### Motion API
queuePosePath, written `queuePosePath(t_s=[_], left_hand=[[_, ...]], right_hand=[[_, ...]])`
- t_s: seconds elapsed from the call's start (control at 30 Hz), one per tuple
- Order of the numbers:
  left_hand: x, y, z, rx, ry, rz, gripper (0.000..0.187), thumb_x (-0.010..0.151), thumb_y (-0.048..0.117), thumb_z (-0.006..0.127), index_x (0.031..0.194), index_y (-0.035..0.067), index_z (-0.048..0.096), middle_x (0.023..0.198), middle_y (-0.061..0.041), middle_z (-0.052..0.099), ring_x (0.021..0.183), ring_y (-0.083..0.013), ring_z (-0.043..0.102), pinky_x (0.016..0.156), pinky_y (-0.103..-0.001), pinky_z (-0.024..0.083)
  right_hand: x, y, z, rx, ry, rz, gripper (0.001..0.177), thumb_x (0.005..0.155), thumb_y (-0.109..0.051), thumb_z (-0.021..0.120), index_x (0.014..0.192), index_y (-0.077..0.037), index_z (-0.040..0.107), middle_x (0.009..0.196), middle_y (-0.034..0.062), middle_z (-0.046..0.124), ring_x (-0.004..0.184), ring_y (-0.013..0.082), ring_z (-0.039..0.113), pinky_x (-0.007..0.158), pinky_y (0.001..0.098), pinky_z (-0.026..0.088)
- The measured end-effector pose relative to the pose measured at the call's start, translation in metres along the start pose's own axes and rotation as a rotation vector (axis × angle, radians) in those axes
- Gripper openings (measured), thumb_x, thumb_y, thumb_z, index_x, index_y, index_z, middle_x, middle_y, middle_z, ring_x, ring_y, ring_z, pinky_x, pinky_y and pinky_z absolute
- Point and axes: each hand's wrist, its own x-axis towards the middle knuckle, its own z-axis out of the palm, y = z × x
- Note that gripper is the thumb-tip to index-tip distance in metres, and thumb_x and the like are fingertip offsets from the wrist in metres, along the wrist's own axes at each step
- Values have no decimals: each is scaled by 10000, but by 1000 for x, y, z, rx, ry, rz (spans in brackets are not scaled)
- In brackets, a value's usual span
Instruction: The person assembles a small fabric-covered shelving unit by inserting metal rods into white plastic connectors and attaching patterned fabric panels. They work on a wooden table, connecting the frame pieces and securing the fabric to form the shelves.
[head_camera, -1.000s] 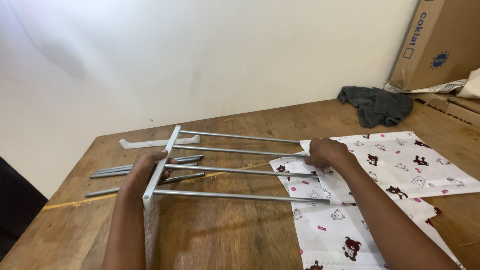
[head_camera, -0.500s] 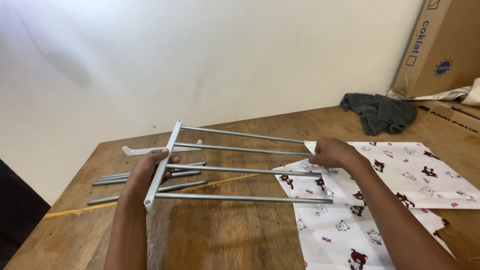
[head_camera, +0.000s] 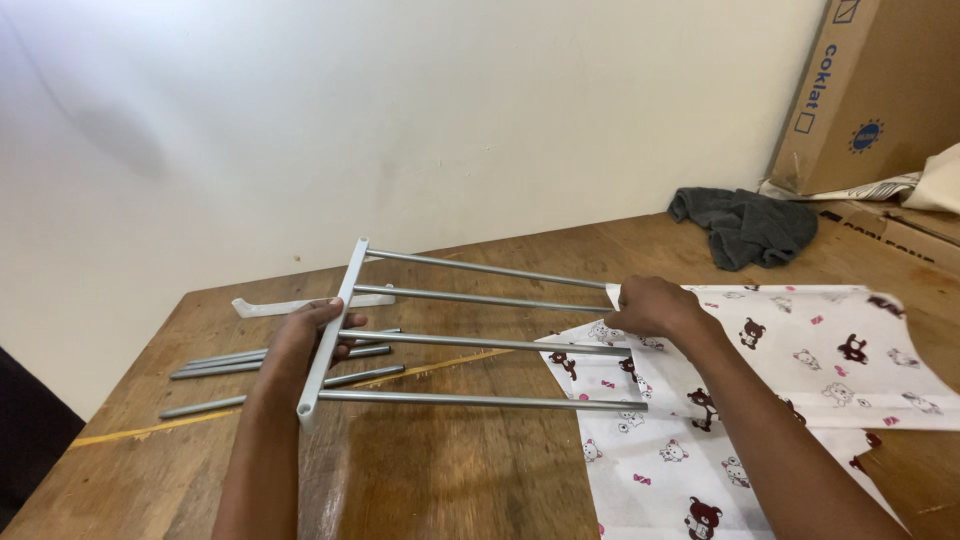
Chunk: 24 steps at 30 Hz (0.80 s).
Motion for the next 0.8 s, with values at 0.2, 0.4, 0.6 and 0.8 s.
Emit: queuePosePath(t_s=[0.2,0.4,0.6,0.8], left_hand=[[5,-6,-11,-7,23,-17,352,1017,227,514,1242,-32,595,861,-117,744,477,-94,542,437,-210,485],[8,-17,-8,-54,6,-5,341,1013,213,536,1228,-46,594,855,-146,729,493,-99,564,434,-223,490],[4,-17,-10,-26,15,5,338,1009,227,527,1219,-18,626,850,-116,733,495,-87,536,420,-221,463],[5,-15,-7,-47,33,-39,314,1004,213,525,1214,-3,614,853,-133,728,517,-104,571,455,-224,487]], right_hand=[[-7,-4,-5,-21,-4,50,451,765,-514,803,898,-83,814,916,128,793,891,282,764,790,420,588],[-1,1,9,30,57,38,254,739,-362,819,854,-136,796,870,103,772,854,261,749,760,420,582],[8,11,12,169,4,-84,245,802,-284,752,726,-53,724,693,122,719,634,240,685,637,412,526],[2,-3,3,395,-49,-193,304,818,-246,748,632,-48,613,564,92,590,532,189,532,537,403,428]])
